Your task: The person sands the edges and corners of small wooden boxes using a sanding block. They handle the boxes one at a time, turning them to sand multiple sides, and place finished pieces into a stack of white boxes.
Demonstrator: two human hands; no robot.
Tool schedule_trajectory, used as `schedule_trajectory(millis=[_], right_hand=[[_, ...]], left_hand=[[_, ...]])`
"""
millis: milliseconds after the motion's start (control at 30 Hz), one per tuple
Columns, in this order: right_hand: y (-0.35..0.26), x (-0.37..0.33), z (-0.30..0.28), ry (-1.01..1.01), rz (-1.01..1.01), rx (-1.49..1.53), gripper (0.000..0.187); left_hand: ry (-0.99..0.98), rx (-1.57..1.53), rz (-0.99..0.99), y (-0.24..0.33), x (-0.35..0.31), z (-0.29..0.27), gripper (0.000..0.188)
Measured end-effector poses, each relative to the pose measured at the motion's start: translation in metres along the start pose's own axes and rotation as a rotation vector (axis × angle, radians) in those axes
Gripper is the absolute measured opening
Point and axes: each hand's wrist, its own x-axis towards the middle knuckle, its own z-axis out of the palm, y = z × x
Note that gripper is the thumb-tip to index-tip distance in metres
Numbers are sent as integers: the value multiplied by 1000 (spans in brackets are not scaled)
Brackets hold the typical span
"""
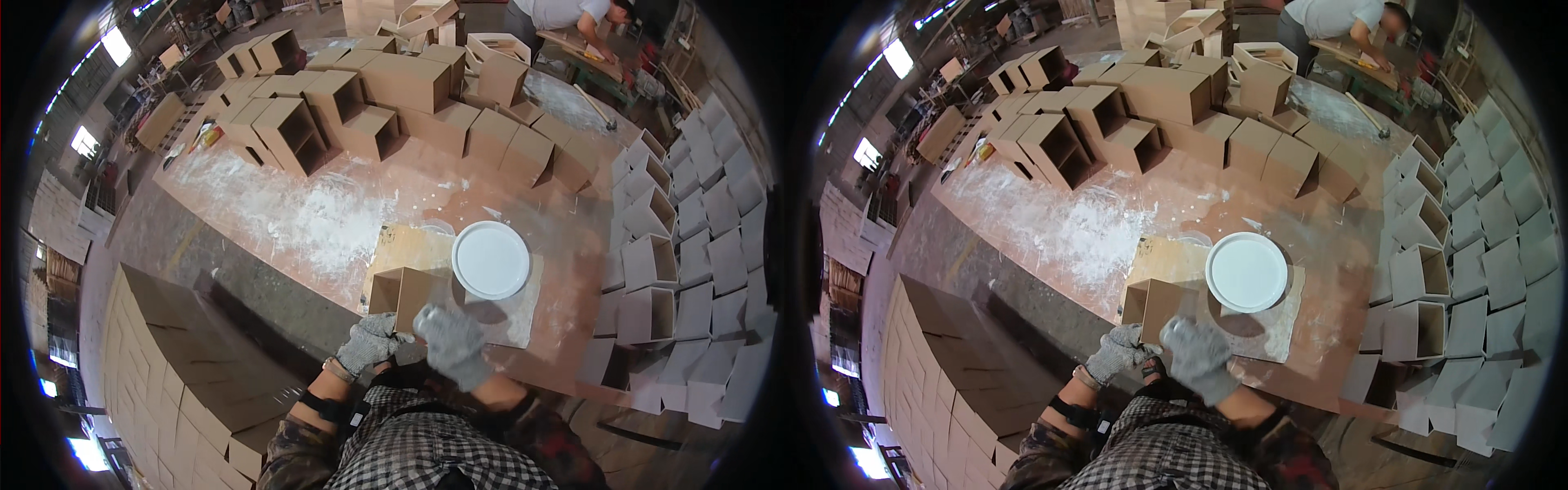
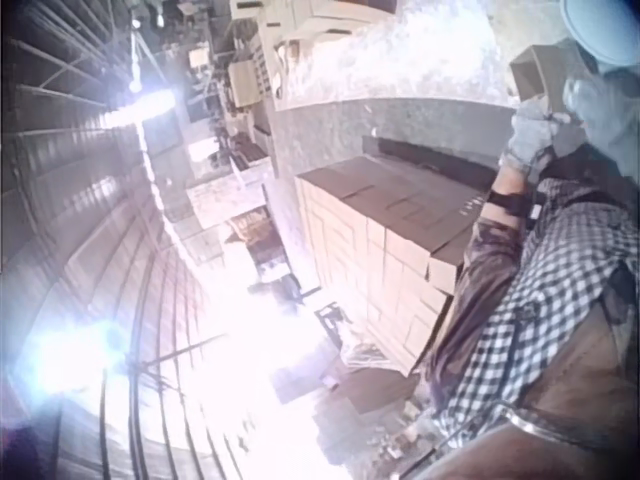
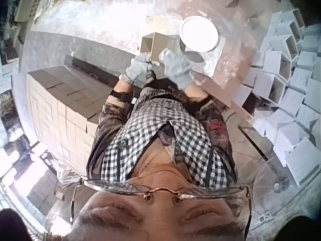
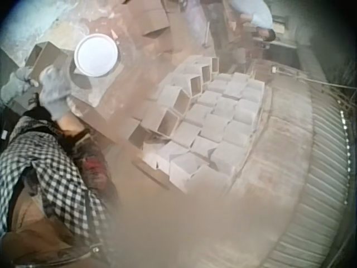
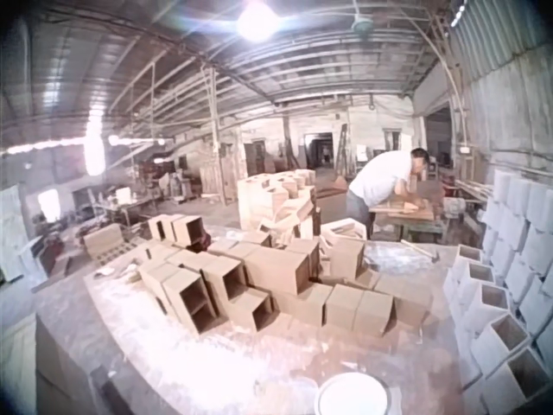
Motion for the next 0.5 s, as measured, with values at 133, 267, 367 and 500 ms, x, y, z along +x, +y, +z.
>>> schedule_trajectory(millis=[133,267,367,500], right_hand=[[12,7,11,-7,-47,100,18],[59,48,28,-149,139,-38,18],[18,19,14,-196,-23,-284,17],[-11,4,3,6,-112,-14,19]], left_hand=[[-234,12,-201,24,11,-18,31],[-78,-166,-20,3,9,-2,29],[-43,8,14,3,3,-3,27],[49,-6,44,-12,-1,7,33]])
